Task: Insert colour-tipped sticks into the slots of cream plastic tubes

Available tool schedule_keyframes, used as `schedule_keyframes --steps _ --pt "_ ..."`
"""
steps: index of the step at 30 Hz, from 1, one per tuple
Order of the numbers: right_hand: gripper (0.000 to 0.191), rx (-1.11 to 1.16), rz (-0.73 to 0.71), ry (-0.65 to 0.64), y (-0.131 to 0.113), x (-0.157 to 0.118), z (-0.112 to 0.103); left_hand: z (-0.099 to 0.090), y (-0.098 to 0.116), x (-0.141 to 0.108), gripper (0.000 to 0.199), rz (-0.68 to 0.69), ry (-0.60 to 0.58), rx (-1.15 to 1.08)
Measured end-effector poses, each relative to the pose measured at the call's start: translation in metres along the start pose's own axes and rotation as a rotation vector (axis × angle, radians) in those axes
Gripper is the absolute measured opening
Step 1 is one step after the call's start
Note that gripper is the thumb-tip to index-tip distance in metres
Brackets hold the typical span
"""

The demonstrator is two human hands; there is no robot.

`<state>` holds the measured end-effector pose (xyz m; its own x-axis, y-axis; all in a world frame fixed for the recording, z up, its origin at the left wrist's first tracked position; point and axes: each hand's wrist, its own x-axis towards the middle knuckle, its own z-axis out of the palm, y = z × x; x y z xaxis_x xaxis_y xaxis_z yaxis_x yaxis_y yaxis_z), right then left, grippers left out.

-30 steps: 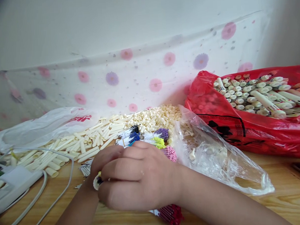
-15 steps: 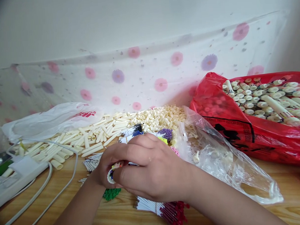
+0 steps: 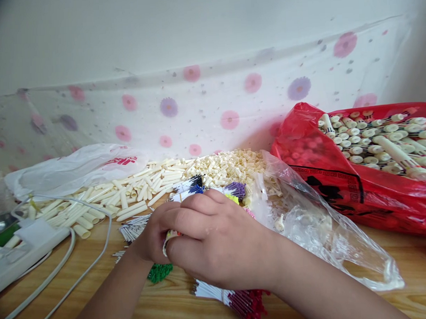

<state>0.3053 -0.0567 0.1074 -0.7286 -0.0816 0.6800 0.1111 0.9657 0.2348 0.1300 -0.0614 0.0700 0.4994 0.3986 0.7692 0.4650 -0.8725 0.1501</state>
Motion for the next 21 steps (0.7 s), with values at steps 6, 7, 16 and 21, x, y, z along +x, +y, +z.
schedule_keyframes --steps 6,7,16,21 --pt "0.007 0.061 0.055 -0.138 0.0021 -0.001 -0.0043 0.0013 -0.0038 -0.0026 0.016 -0.013 -0.018 -0.042" --pt "0.007 0.049 0.062 -0.145 0.0024 -0.0011 -0.0045 0.0012 -0.0042 -0.0027 0.014 -0.009 -0.012 -0.044" --pt "0.017 -0.105 0.018 -0.08 0.0005 -0.0013 -0.0012 -0.0011 -0.0023 0.0005 0.006 -0.014 -0.021 0.005" --pt "0.015 -0.093 0.001 -0.102 0.0032 -0.0011 -0.0005 -0.0001 -0.0039 -0.0012 0.016 -0.056 -0.023 0.033"
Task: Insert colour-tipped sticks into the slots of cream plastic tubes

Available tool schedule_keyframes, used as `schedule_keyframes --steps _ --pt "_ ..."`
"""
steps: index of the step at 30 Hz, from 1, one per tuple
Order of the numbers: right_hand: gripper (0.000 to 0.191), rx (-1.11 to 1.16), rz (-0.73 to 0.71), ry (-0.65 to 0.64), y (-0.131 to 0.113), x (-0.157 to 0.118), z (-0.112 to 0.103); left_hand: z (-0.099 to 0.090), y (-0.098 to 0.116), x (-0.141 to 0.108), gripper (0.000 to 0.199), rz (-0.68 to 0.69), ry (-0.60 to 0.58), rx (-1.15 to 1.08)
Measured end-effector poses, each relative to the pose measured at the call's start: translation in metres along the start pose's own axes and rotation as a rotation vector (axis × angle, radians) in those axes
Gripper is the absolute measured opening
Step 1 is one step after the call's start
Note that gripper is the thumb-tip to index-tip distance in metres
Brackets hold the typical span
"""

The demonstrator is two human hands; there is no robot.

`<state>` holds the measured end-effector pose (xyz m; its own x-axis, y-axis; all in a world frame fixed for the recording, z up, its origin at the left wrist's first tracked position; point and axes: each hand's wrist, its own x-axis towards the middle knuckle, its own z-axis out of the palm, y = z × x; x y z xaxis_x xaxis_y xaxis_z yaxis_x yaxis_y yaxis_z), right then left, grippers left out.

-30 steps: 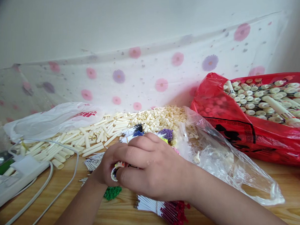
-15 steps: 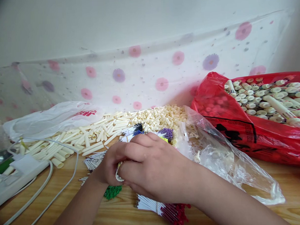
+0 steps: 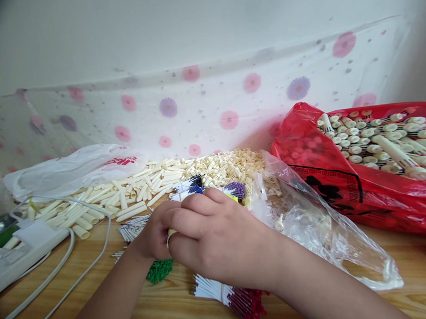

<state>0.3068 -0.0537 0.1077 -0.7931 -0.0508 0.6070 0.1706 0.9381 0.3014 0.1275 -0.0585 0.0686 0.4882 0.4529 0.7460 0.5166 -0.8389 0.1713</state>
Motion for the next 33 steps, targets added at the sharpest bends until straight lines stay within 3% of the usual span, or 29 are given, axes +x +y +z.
schedule_keyframes --steps 9,15,18,20,24,28,33 --pt "0.005 0.007 0.048 -0.113 -0.002 -0.003 0.001 0.001 -0.005 -0.004 0.008 -0.005 -0.037 -0.031" --pt "0.01 0.015 0.037 0.009 0.005 0.0 -0.014 0.002 -0.008 -0.005 0.013 -0.071 -0.022 0.007" --pt "0.015 0.073 0.137 0.051 0.013 -0.012 -0.033 0.005 -0.013 -0.006 0.014 -0.114 0.1 0.167" --pt "0.016 0.109 0.222 -0.036 0.014 -0.033 -0.038 0.007 -0.017 -0.006 0.015 -0.163 0.144 0.22" --pt "0.025 0.024 0.354 -0.409 -0.005 -0.095 -0.022 0.013 -0.02 -0.005 0.018 -0.199 0.073 0.208" --pt "0.024 -0.112 0.48 -0.477 -0.028 -0.135 -0.002 0.017 -0.02 -0.006 0.016 -0.086 -0.045 0.192" --pt "0.013 -0.138 0.616 -0.583 -0.027 -0.144 -0.006 0.017 -0.021 -0.006 0.014 -0.084 -0.102 0.179"
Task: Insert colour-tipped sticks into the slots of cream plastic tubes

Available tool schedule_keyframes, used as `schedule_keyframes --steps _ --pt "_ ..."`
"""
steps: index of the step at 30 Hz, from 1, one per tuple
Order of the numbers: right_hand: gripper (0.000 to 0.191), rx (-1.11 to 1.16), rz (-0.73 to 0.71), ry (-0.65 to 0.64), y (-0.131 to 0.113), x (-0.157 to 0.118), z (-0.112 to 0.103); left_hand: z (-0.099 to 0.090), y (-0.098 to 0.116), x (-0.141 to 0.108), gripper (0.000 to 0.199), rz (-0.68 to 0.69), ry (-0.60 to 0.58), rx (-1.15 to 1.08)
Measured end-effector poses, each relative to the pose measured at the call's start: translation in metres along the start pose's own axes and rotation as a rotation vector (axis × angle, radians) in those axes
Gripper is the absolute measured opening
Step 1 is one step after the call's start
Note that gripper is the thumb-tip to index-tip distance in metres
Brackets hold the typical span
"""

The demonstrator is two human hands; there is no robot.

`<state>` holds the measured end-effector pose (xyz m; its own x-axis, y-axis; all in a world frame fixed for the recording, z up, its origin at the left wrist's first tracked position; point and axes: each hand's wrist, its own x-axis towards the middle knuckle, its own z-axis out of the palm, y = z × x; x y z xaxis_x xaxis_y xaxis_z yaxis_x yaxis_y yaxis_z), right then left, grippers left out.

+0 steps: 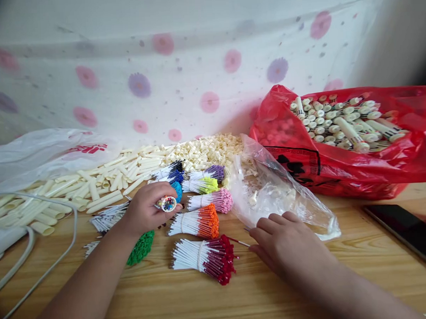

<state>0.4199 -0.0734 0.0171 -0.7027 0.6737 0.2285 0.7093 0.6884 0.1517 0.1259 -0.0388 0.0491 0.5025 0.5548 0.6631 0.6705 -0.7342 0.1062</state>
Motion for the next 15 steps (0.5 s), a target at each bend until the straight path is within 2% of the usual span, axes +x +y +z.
schedule_keyframes --steps 2,4,6,9,11,15 --pt "0.016 -0.01 0.061 -0.08 0.003 -0.003 0.001 -0.001 -0.002 0.0 0.014 -0.014 -0.01 0.018" --pt "0.018 -0.008 0.103 -0.095 0.003 -0.01 0.008 -0.002 -0.003 0.0 0.014 -0.016 -0.041 0.037" --pt "0.018 -0.013 0.129 -0.018 0.003 -0.018 0.018 -0.002 -0.003 -0.001 0.014 0.012 -0.042 0.036" --pt "0.025 -0.055 0.167 0.153 0.005 -0.028 0.032 -0.001 0.0 -0.002 0.014 0.093 0.033 -0.004" --pt "0.027 -0.006 0.2 0.186 0.009 -0.029 0.039 -0.001 0.003 -0.002 0.015 0.132 0.077 -0.02" --pt "0.018 0.211 0.296 0.049 0.014 -0.021 0.04 0.0 0.006 -0.002 0.018 0.124 0.098 -0.016"
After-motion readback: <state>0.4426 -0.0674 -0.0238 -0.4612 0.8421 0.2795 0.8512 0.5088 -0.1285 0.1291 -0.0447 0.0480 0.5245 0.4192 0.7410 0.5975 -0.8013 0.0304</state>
